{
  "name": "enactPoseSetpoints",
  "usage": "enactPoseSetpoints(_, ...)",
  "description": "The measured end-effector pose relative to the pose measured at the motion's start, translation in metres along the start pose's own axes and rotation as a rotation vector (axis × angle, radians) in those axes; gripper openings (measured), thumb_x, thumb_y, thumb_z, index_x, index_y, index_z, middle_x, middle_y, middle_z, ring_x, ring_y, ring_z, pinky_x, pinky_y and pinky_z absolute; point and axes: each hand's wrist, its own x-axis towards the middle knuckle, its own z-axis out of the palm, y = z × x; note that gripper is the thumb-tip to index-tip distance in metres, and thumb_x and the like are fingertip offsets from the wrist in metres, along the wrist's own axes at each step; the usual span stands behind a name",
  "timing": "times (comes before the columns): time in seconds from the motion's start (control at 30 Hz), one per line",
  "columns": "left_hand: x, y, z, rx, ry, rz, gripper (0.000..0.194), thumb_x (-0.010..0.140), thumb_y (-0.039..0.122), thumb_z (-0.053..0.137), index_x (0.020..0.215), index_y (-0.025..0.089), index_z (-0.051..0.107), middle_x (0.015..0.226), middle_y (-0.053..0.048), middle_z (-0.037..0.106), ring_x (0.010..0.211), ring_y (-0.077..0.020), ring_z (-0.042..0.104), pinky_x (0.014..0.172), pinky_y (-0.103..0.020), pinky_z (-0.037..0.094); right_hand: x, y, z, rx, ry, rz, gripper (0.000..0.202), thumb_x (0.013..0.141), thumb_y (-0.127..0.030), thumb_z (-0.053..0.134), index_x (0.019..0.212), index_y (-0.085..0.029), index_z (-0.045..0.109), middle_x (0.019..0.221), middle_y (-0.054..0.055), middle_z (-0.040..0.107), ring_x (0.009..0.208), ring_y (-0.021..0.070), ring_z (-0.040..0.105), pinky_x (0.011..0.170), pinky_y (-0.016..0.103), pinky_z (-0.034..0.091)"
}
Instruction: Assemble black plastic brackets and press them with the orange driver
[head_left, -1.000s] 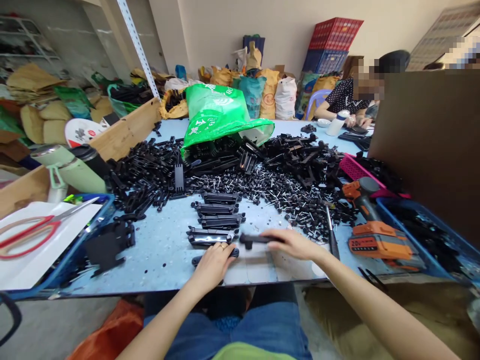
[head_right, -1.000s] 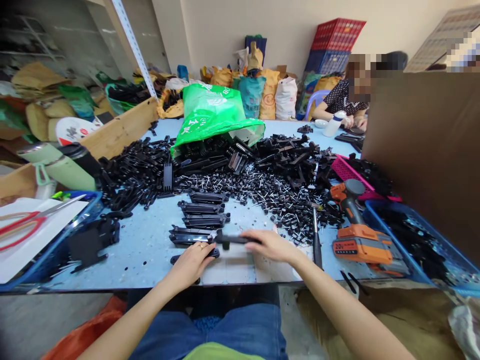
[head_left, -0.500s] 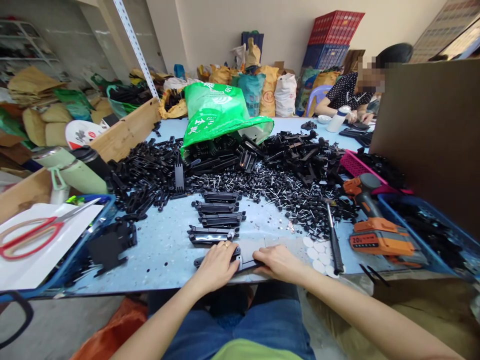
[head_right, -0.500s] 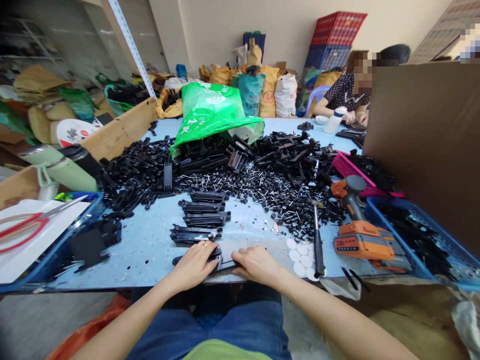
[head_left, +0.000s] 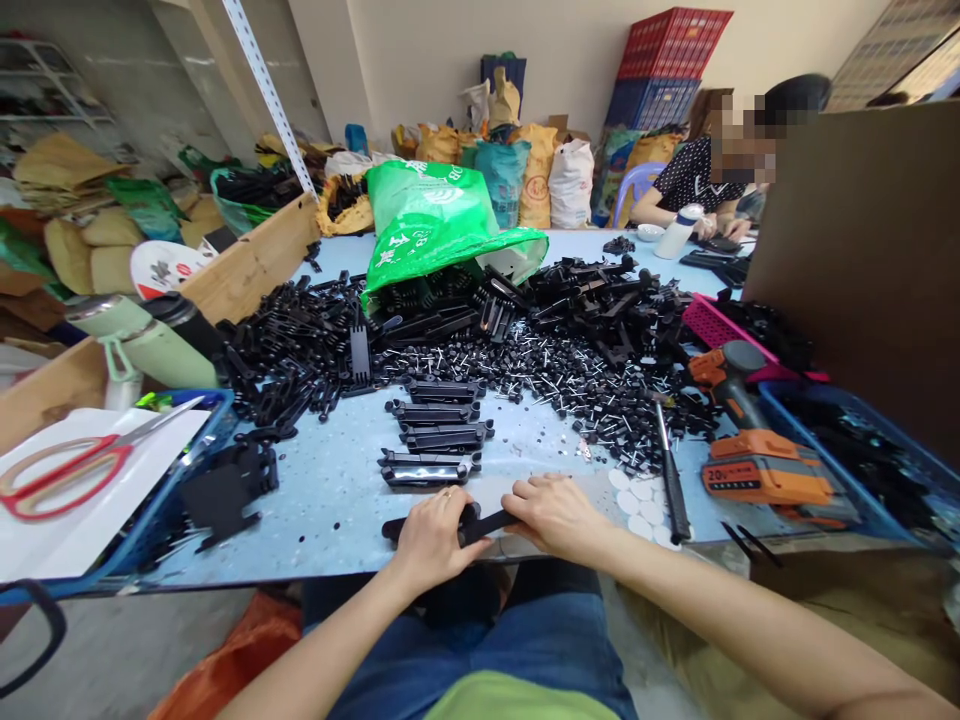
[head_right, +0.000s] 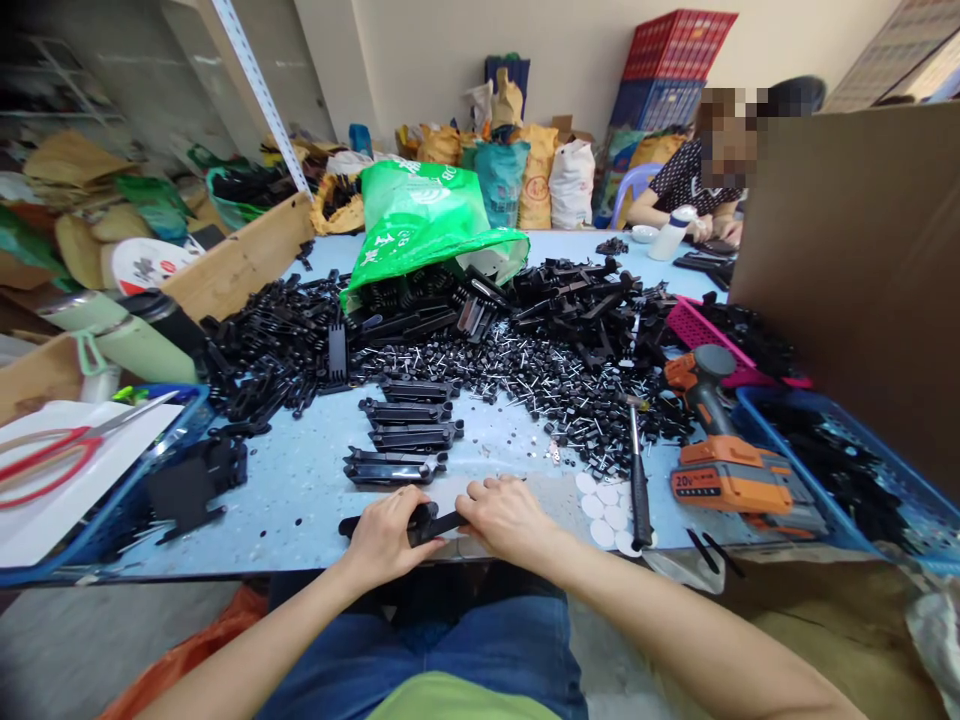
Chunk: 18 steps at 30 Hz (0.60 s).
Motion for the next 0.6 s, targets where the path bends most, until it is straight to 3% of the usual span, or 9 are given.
enactPoseSetpoints(0.07,0.006,0.01,-0.003,0.014,-0.02,0.032,0.043,0.073,0.051,0.06,0.1,0.018,0.049,0.093,-0.007,0.059,0.089,-0.0243,0.057,0.074,-0.036,0.046,-0.003,0.012,0.007,0.059,-0.002,-0.022,0.021,0.086,-0.039,0.05,0.089,-0.019,0.056,0.085,0.005,0.059,0.078,0.0189,0.054,0.063,0.027,0.034)
enactPoseSetpoints(0.13,0.027,0.023,-0.005,0.042,0.003,0.111,0.049,0.078,0.05,0.055,0.113,0.018,0.046,0.109,-0.011,0.056,0.105,-0.0267,0.05,0.086,-0.04,0.042,-0.011,0.024,0.018,0.132,0.011,-0.018,0.021,0.086,-0.039,0.052,0.09,-0.019,0.058,0.088,0.005,0.059,0.083,0.0191,0.054,0.066,0.027,0.036)
enactPoseSetpoints(0.2,0.066,0.033,-0.006,0.092,0.036,0.153,0.045,0.087,0.042,0.046,0.125,0.018,0.039,0.122,-0.013,0.05,0.116,-0.0268,0.043,0.094,-0.043,0.037,-0.021,0.033,0.028,0.194,0.035,0.016,0.024,0.085,-0.041,0.052,0.093,-0.02,0.059,0.093,0.005,0.058,0.088,0.0195,0.053,0.072,0.028,0.037)
enactPoseSetpoints(0.3,0.142,0.034,-0.001,0.185,-0.012,0.011,0.031,0.089,0.016,0.038,0.119,0.016,0.047,0.112,-0.014,0.054,0.104,-0.025,0.051,0.083,-0.04,0.044,-0.04,0.037,0.038,0.257,0.039,0.078,0.028,0.086,-0.044,0.05,0.096,-0.02,0.06,0.093,0.006,0.058,0.09,0.0197,0.052,0.077,0.03,0.037)
enactPoseSetpoints(0.37,0.187,0.027,0.008,0.189,-0.018,-0.017,0.027,0.087,0.011,0.041,0.111,0.012,0.053,0.11,-0.016,0.055,0.101,-0.025,0.053,0.079,-0.039,0.046,-0.049,0.038,0.04,0.29,0.035,0.111,0.029,0.085,-0.046,0.051,0.096,-0.02,0.061,0.09,0.005,0.059,0.09,0.0199,0.053,0.077,0.03,0.038)
enactPoseSetpoints(0.43,0.216,0.021,0.018,0.187,-0.03,-0.022,0.019,0.087,0.015,0.047,0.103,0.01,0.056,0.105,-0.013,0.057,0.095,-0.0216,0.056,0.078,-0.037,0.048,-0.051,0.044,0.037,0.311,0.051,0.144,0.032,0.084,-0.048,0.05,0.097,-0.021,0.06,0.091,0.005,0.059,0.09,0.0197,0.053,0.077,0.029,0.039)
enactPoseSetpoints(0.53,0.23,0.02,0.028,0.185,-0.026,-0.014,0.019,0.086,0.023,0.053,0.099,0.01,0.057,0.1,-0.008,0.059,0.086,-0.0165,0.059,0.075,-0.035,0.05,-0.038,0.068,0.03,0.217,0.124,0.293,0.03,0.089,-0.043,0.044,0.104,-0.02,0.057,0.098,0.007,0.059,0.093,0.0193,0.053,0.081,0.029,0.04)
enactPoseSetpoints(0.6,0.223,0.023,0.023,0.18,0.01,-0.001,0.015,0.088,0.016,0.048,0.096,0.009,0.058,0.1,-0.011,0.059,0.085,-0.0169,0.059,0.074,-0.033,0.05,-0.021,0.09,0.027,0.069,0.15,0.481,0.025,0.091,-0.031,0.041,0.106,-0.018,0.056,0.101,0.009,0.058,0.097,0.0209,0.052,0.082,0.03,0.04)
